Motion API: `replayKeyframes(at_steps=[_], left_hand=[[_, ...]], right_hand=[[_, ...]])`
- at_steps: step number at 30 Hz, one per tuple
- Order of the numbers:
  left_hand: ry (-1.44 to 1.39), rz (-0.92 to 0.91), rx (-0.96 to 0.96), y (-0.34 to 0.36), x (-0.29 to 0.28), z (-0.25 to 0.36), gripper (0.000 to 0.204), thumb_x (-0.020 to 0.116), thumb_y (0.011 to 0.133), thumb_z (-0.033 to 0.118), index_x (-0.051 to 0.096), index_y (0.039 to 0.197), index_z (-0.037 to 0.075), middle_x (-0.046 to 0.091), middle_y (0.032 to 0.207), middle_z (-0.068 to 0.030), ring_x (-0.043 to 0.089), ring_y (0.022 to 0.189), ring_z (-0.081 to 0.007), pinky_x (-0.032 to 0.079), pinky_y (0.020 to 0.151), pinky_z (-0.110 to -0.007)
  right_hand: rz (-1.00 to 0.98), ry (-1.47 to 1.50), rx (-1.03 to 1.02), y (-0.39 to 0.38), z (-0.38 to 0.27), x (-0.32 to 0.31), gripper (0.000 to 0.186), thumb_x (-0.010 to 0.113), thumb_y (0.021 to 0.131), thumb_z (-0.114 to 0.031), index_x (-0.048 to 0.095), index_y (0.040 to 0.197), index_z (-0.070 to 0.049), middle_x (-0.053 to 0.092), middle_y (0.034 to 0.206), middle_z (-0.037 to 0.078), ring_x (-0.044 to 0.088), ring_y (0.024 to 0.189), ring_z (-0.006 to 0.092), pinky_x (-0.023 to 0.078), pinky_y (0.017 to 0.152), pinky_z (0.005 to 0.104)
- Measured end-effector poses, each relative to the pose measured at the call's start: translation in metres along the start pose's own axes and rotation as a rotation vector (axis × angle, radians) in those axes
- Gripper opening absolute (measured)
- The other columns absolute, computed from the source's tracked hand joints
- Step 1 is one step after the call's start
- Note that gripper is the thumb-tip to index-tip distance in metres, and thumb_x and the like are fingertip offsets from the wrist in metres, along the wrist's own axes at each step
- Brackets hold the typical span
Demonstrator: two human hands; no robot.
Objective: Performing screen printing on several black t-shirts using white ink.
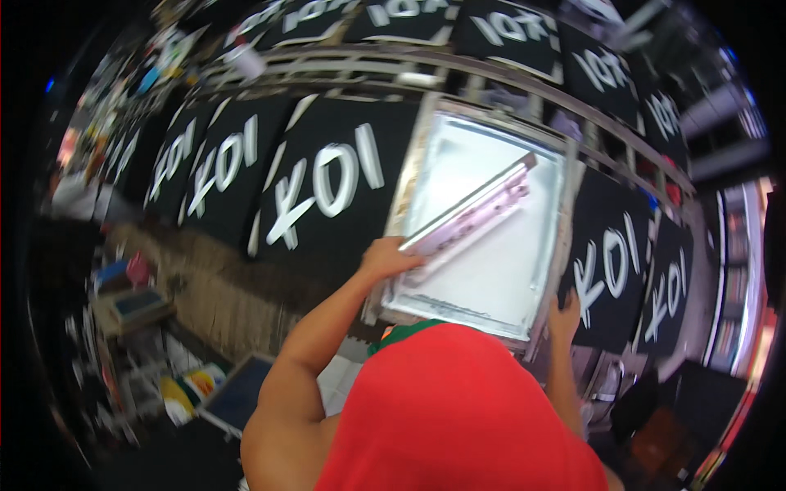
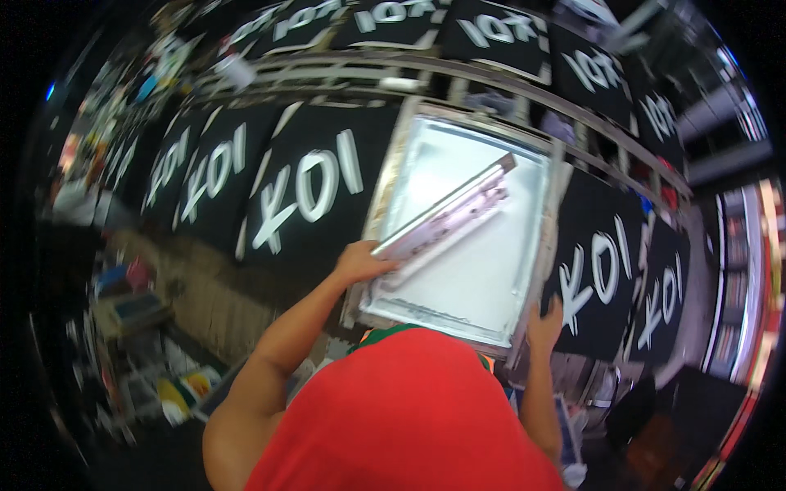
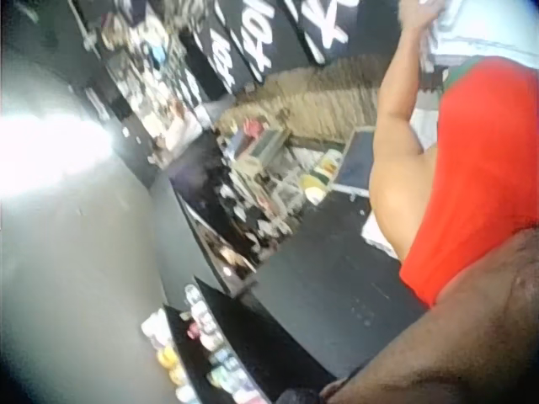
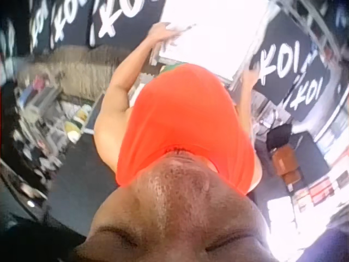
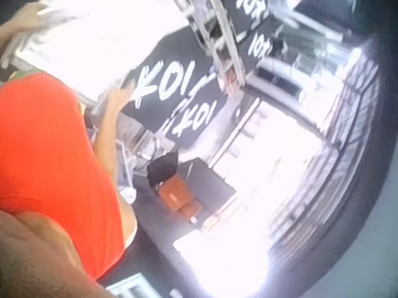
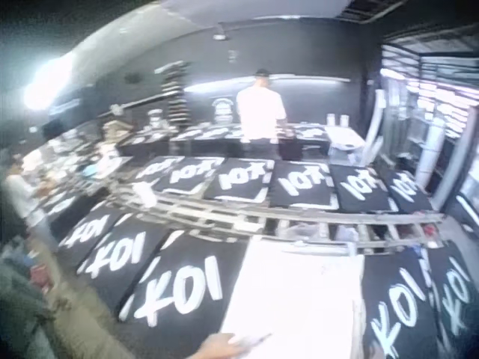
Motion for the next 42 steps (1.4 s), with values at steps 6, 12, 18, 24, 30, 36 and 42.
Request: replayKeyframes(at_steps=[6, 12, 18, 24, 30, 36, 42], left_hand=[[0.451, 0.239, 0.504, 0.03, -0.071, 0.107, 0.035, 0.085, 0.073, 0.033, 0.075, 0.101, 0.013, 0.073, 0.093, -0.0108, 0.065, 0.095, -0.0322, 0.046, 0.108, -0.053], [0.548, 0.356, 0.75, 0.166, -0.096, 0.167, 0.037, 0.079, 0.075, 0.014, 0.069, 0.111, 0.017, 0.074, 0.1, -0.0092, 0.072, 0.095, -0.0318, 0.052, 0.101, -0.052], [0.651, 0.312, 0.526, 0.278, -0.098, 0.186, 0.036, 0.068, 0.08, 0.011, 0.07, 0.116, 0.017, 0.074, 0.097, -0.0139, 0.072, 0.093, -0.0376, 0.056, 0.091, -0.051], [0.697, 0.181, 0.496, 0.17, -0.053, 0.125, 0.043, 0.071, 0.074, 0.015, 0.073, 0.117, 0.017, 0.075, 0.102, -0.0113, 0.069, 0.107, -0.0348, 0.03, 0.12, -0.062], [0.5, 0.012, 0.469, -0.066, 0.044, 0.021, 0.061, 0.082, 0.059, 0.015, 0.073, 0.12, 0.02, 0.073, 0.107, -0.0061, 0.066, 0.113, -0.0281, 0.027, 0.121, -0.063], [0.656, 0.0, 0.523, 0.015, 0.008, 0.057, 0.04, 0.076, 0.073, 0.015, 0.075, 0.113, 0.016, 0.075, 0.098, -0.0085, 0.067, 0.111, -0.0268, 0.018, 0.122, -0.068], [0.583, 0.344, 0.445, 0.234, -0.086, 0.158, 0.046, 0.063, 0.079, 0.01, 0.074, 0.122, 0.02, 0.076, 0.113, -0.0091, 0.069, 0.11, -0.0322, 0.026, 0.121, -0.065]], right_hand=[[-0.385, -0.459, -0.705, 0.127, -0.248, 0.009, 0.087, 0.086, 0.07, -0.02, 0.05, 0.148, -0.006, 0.043, 0.158, 0.018, 0.033, 0.15, 0.0392, 0.03, 0.122, 0.048], [-0.671, -0.559, -0.43, 0.25, -0.219, 0.102, 0.039, 0.068, 0.08, -0.014, 0.072, 0.119, -0.01, 0.073, 0.114, 0.018, 0.069, 0.111, 0.0369, 0.054, 0.097, 0.046], [-0.422, -0.596, -0.55, 0.329, -0.206, 0.153, 0.037, 0.062, 0.08, -0.015, 0.074, 0.114, -0.01, 0.074, 0.111, 0.016, 0.071, 0.104, 0.0355, 0.055, 0.092, 0.0476], [-0.556, -0.61, -0.484, 0.204, -0.181, 0.119, 0.029, 0.067, 0.077, -0.014, 0.073, 0.106, -0.01, 0.072, 0.103, 0.014, 0.068, 0.108, 0.0331, 0.048, 0.094, 0.0486], [-0.794, -0.559, -0.298, -0.054, -0.104, 0.027, 0.05, 0.078, 0.067, -0.013, 0.069, 0.116, -0.015, 0.069, 0.115, 0.006, 0.065, 0.113, 0.0269, 0.034, 0.112, 0.0525], [-0.783, -0.617, -0.255, 0.031, -0.127, 0.056, 0.049, 0.077, 0.067, -0.015, 0.073, 0.117, -0.015, 0.076, 0.109, 0.011, 0.07, 0.11, 0.0283, 0.032, 0.117, 0.0547], [-0.452, -0.601, -0.472, 0.284, -0.2, 0.137, 0.039, 0.064, 0.079, -0.015, 0.076, 0.116, -0.014, 0.074, 0.117, 0.011, 0.069, 0.111, 0.0312, 0.045, 0.1, 0.0455]])
Point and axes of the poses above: each hand's wrist, its own y-axis towards the middle knuckle, its own x-axis out of the palm, z = x × y, the point moved 7 cm from there along y, towards the middle knuckle
